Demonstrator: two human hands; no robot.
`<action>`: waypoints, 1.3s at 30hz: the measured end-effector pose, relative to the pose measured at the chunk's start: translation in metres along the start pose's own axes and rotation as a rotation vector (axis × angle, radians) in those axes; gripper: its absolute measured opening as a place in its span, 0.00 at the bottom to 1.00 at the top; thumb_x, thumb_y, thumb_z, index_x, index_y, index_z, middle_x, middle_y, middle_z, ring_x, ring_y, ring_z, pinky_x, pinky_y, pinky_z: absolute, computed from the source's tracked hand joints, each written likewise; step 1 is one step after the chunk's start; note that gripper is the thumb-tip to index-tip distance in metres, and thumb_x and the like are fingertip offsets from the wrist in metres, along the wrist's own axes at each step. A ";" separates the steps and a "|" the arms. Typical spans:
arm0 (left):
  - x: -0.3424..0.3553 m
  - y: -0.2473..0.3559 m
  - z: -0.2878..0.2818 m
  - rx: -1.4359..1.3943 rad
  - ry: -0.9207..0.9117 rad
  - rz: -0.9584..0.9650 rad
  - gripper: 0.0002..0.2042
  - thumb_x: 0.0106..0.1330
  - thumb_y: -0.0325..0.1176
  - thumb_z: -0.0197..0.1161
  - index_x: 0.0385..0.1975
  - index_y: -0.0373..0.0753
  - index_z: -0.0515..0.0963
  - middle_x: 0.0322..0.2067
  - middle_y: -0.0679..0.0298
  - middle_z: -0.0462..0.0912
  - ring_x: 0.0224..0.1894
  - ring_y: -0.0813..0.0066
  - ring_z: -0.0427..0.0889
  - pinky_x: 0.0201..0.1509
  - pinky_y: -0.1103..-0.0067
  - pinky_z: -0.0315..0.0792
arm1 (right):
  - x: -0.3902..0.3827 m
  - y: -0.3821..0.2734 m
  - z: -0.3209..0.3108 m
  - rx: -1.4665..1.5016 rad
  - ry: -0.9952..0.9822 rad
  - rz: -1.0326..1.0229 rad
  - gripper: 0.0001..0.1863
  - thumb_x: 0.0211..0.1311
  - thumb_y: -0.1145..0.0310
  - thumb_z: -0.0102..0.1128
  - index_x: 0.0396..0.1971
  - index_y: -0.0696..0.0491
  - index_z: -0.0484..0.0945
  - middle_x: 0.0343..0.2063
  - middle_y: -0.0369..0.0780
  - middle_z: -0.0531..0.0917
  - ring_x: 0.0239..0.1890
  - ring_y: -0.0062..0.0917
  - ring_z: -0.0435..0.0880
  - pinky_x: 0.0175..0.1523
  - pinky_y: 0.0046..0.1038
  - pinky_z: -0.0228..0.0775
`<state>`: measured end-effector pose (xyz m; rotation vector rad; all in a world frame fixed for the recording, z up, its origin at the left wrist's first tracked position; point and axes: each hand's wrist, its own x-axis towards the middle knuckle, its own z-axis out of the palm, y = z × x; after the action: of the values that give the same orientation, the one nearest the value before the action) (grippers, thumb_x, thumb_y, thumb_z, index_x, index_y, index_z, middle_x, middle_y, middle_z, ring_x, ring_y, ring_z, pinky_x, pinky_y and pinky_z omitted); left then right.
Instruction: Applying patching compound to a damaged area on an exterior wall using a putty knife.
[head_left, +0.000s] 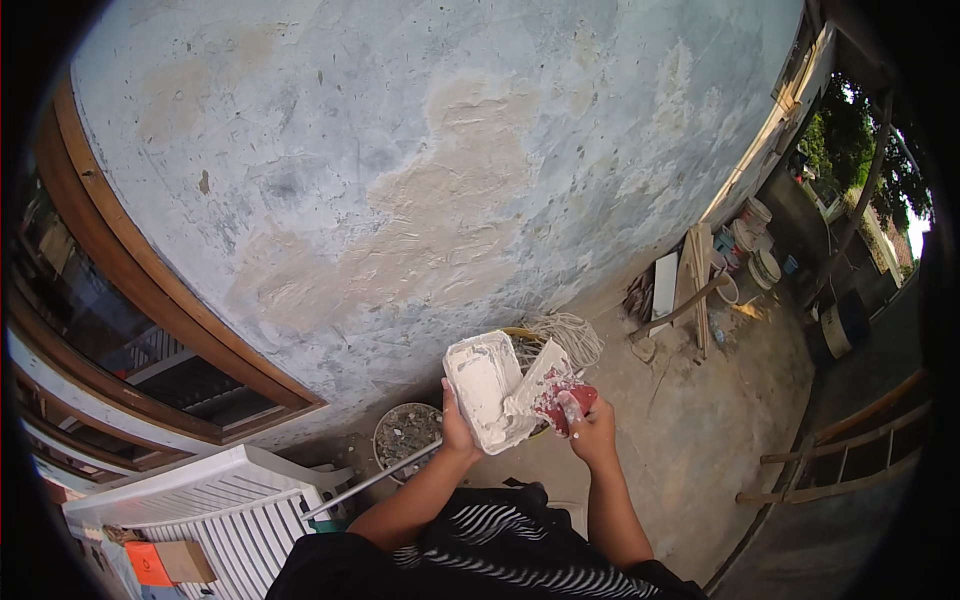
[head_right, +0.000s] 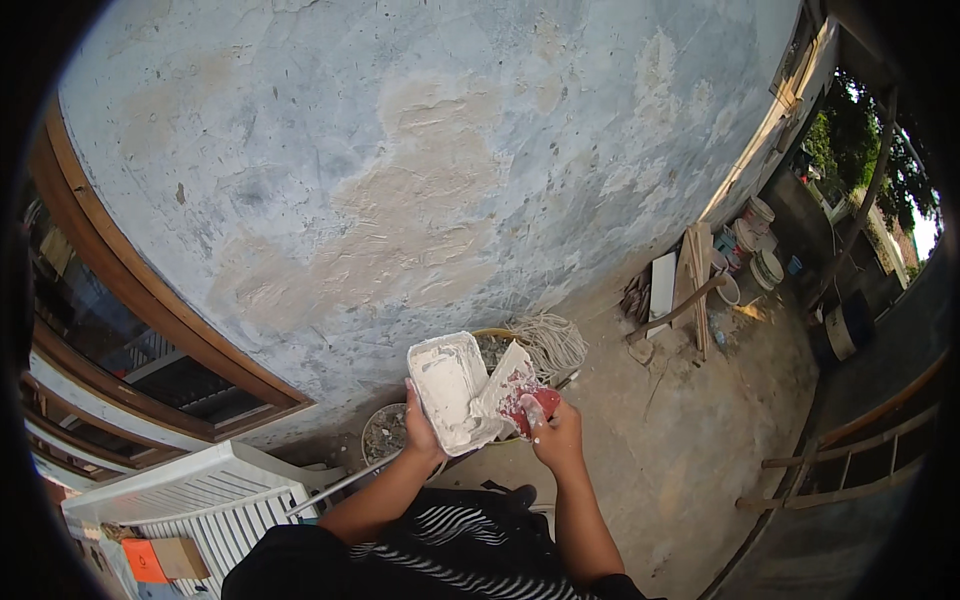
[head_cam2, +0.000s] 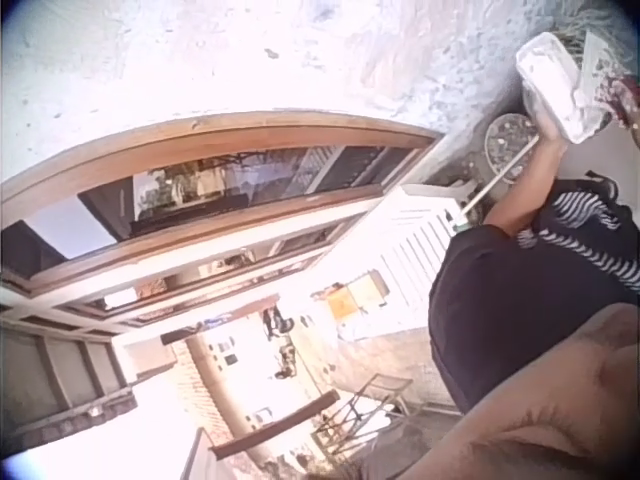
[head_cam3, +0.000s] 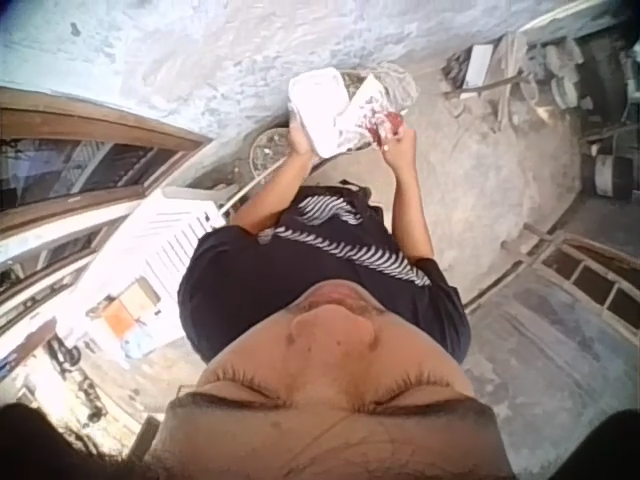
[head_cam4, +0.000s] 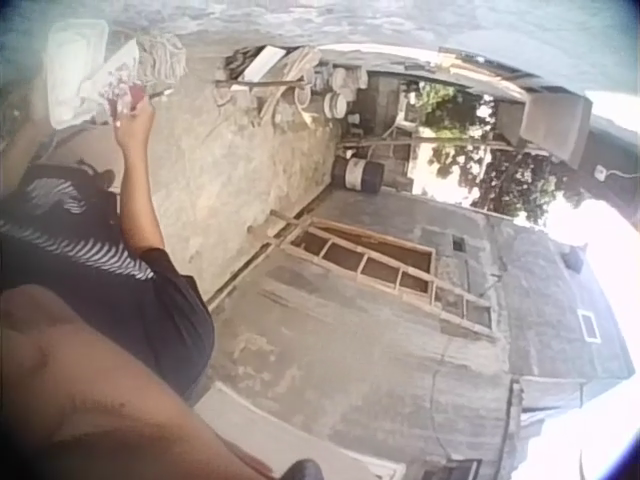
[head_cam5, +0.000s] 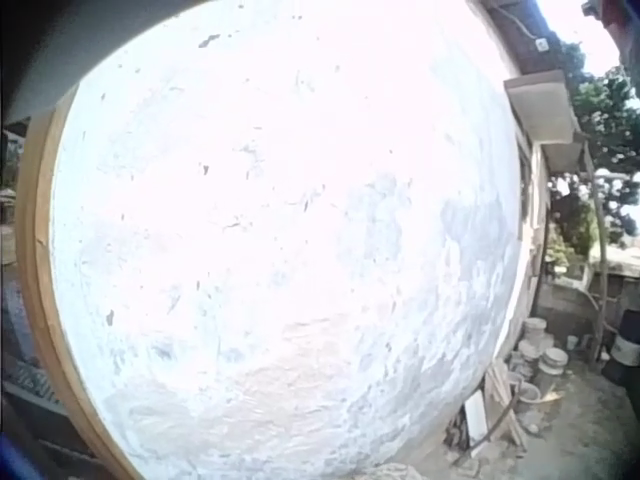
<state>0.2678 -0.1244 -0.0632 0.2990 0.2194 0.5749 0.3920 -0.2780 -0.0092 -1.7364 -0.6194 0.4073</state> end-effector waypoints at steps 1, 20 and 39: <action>0.006 -0.021 0.009 -0.006 0.002 0.021 0.37 0.73 0.65 0.36 0.71 0.40 0.57 0.66 0.54 0.67 0.65 0.55 0.70 0.69 0.61 0.66 | 0.006 0.005 -0.029 -0.002 -0.019 -0.011 0.09 0.68 0.67 0.62 0.35 0.58 0.82 0.26 0.32 0.83 0.27 0.14 0.76 0.33 0.22 0.70; 0.032 -0.188 0.094 0.204 0.090 -0.148 0.35 0.75 0.62 0.37 0.69 0.39 0.61 0.60 0.55 0.75 0.57 0.64 0.79 0.60 0.68 0.74 | 0.037 0.059 -0.197 0.135 0.098 -0.095 0.09 0.68 0.68 0.62 0.36 0.60 0.79 0.29 0.34 0.82 0.30 0.14 0.77 0.37 0.21 0.71; 0.010 -0.018 0.029 0.018 0.288 0.179 0.35 0.73 0.66 0.33 0.68 0.45 0.64 0.63 0.59 0.73 0.63 0.56 0.73 0.66 0.55 0.66 | 0.042 0.012 -0.052 -0.331 -0.474 -0.701 0.14 0.42 0.80 0.60 0.33 0.56 0.83 0.30 0.44 0.81 0.34 0.43 0.75 0.41 0.38 0.70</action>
<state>0.2931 -0.1396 -0.0434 0.2543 0.4791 0.7940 0.4572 -0.2954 -0.0059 -1.5970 -1.6477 0.2179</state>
